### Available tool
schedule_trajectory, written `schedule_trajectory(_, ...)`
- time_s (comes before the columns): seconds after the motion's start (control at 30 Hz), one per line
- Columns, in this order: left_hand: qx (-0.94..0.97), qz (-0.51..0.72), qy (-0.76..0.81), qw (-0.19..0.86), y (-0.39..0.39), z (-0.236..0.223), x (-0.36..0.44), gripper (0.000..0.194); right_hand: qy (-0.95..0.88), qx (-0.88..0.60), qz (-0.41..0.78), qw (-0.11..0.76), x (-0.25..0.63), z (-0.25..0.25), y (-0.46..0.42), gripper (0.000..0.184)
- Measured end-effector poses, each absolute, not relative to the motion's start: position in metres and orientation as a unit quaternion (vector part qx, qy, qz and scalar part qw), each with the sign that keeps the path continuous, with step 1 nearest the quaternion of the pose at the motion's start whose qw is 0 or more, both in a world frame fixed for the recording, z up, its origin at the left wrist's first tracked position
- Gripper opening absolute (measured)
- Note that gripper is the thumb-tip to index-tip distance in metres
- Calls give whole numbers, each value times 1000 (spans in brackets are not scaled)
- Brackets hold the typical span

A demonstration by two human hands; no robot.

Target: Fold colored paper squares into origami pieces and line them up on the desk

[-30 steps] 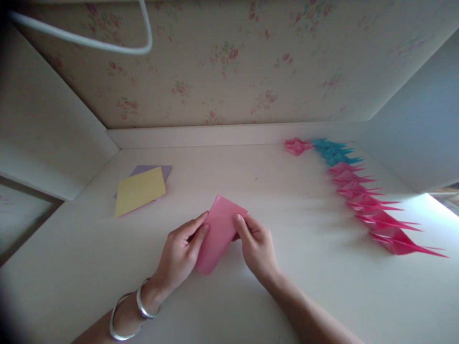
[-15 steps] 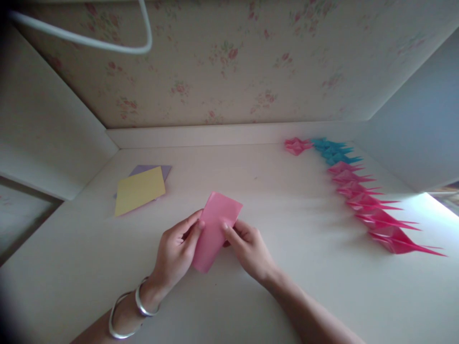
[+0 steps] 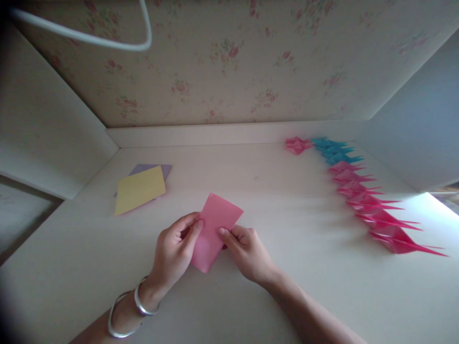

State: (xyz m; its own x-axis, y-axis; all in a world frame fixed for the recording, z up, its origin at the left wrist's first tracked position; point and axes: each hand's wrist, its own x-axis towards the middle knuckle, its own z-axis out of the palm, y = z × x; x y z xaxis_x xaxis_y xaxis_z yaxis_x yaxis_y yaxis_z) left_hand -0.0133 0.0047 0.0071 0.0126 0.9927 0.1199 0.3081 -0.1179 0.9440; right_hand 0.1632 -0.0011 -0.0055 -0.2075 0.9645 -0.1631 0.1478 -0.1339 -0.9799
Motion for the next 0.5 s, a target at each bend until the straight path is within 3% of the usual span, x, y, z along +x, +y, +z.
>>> schedule_trajectory(0.5,557,475,550,403,6,9,-13,20,-573,-460,593,331,163,-2,-2,36)
